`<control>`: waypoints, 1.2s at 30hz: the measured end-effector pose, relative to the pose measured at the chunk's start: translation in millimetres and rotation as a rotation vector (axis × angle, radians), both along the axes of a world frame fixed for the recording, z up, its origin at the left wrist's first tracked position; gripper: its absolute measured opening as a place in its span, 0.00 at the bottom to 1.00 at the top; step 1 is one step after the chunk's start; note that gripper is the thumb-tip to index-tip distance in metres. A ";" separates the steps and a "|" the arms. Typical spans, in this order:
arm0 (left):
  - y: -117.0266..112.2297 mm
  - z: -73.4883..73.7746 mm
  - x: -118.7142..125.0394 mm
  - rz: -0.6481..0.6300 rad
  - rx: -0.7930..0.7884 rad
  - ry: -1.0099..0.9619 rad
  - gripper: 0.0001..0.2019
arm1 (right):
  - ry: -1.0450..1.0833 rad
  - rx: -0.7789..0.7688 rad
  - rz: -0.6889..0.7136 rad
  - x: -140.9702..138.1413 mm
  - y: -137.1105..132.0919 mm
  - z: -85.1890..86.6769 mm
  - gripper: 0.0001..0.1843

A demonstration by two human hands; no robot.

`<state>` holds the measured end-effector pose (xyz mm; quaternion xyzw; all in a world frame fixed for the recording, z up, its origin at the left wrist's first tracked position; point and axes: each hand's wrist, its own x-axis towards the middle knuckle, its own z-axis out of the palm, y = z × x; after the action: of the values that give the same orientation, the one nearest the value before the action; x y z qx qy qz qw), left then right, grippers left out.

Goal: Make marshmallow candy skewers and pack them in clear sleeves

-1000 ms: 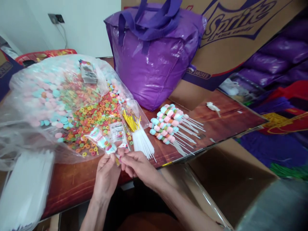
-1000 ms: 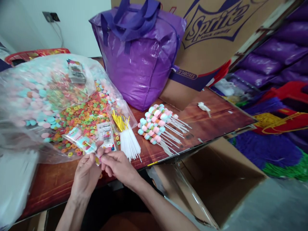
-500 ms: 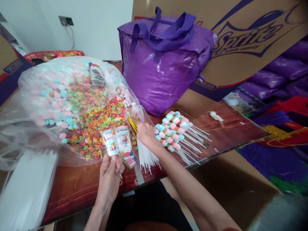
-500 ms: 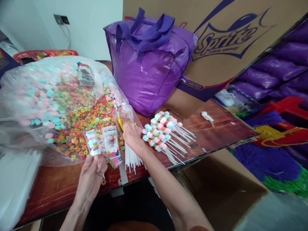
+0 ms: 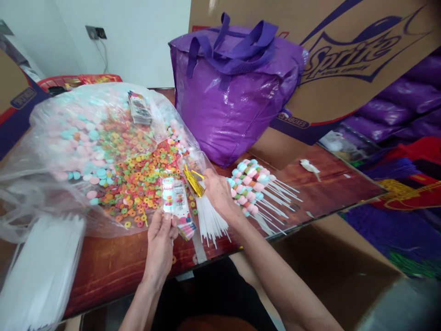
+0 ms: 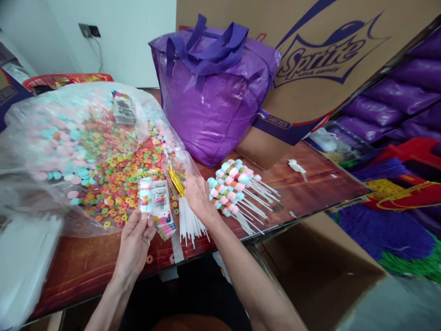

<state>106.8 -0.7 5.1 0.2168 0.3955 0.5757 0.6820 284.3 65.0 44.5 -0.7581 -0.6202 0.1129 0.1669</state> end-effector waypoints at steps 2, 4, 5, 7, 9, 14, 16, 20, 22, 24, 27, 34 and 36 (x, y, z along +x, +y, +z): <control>1.2 2.5 3.1 0.029 0.042 0.057 0.16 | 0.257 0.192 0.020 -0.5 -13.7 -2.7 0.13; 2.2 3.8 7.0 0.023 0.055 0.092 0.15 | 0.584 0.265 0.105 -7.4 -32.2 -7.5 0.10; 2.3 3.9 9.1 0.005 0.053 0.101 0.15 | 0.733 0.246 0.148 -13.3 -42.1 -10.8 0.10; 1.3 2.8 13.2 -0.041 0.046 0.110 0.14 | 0.940 0.176 0.193 -27.7 -60.2 -18.8 0.09; -1.3 0.6 16.0 -0.071 0.053 0.121 0.14 | 1.048 0.150 0.147 -41.3 -72.7 -27.2 0.09; -8.5 -5.4 16.3 -0.094 0.093 0.160 0.13 | 1.085 0.185 0.032 -53.4 -79.4 -38.4 0.10; -9.3 -6.8 17.0 -0.060 0.117 0.209 0.13 | 1.016 0.222 0.037 -53.4 -79.7 -39.6 0.11; -7.1 -5.3 20.8 -0.024 0.117 0.231 0.13 | 0.922 0.241 0.072 -58.1 -85.1 -44.0 0.11; -5.2 -1.4 20.0 -0.048 0.056 0.151 0.15 | 0.917 0.248 0.104 -61.2 -88.3 -45.7 0.10; -3.1 4.1 15.4 -0.126 -0.063 0.011 0.16 | 0.938 0.271 0.137 -61.6 -90.3 -43.8 0.10; -0.6 12.2 3.8 -0.318 -0.274 -0.229 0.14 | 0.957 0.299 0.246 -54.4 -90.1 -33.4 0.11; -8.1 10.0 4.7 -0.393 -0.200 -0.048 0.15 | 0.574 0.265 0.425 -36.7 -87.6 -27.9 0.09; -14.3 4.4 11.6 -0.235 -0.070 0.111 0.13 | 0.485 0.269 0.368 -37.9 -89.4 -31.5 0.09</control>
<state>118.5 -15.0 9.6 0.2690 0.4243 0.4650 0.7290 246.4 -24.4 13.0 -0.5558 -0.6983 0.2354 0.3848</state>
